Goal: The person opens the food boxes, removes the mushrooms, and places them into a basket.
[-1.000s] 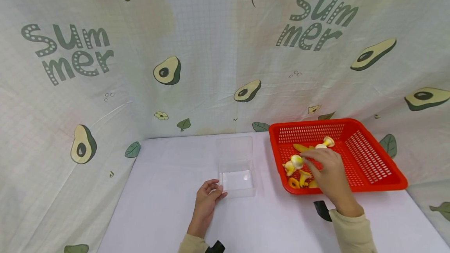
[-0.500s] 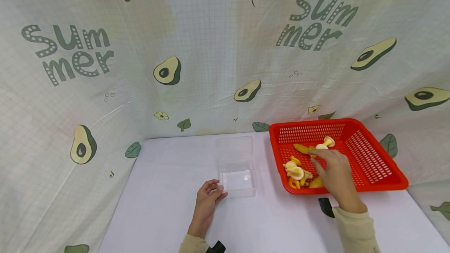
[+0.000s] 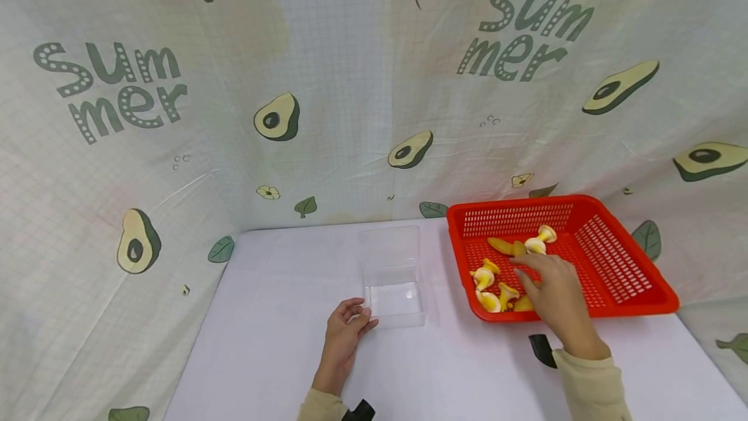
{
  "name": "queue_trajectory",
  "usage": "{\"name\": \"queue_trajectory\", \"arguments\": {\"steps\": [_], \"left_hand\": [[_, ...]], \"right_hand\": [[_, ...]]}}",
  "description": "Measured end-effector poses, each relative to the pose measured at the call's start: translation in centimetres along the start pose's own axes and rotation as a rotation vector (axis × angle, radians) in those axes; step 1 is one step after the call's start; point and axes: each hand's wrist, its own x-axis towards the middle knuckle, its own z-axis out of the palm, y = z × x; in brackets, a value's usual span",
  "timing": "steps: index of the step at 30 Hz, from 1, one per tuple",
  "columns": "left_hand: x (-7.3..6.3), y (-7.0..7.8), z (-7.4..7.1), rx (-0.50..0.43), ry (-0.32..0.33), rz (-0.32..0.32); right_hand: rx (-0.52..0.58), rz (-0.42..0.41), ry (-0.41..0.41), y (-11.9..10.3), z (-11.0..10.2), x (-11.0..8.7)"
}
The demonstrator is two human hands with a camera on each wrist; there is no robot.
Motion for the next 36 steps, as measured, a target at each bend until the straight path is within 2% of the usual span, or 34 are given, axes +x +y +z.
{"name": "queue_trajectory", "arguments": {"steps": [16, 25, 36], "left_hand": [[-0.1, 0.2, -0.3, 0.006, 0.001, -0.005], [0.0, 0.1, -0.5, 0.019, 0.005, -0.006], [0.1, 0.2, -1.0, 0.113, 0.011, -0.031]], "right_hand": [[-0.01, -0.024, 0.018, 0.4, 0.0, -1.1], [-0.029, 0.025, -0.024, 0.9, -0.2, -1.4], [-0.053, 0.045, -0.019, 2.5, -0.7, -1.9]]}}
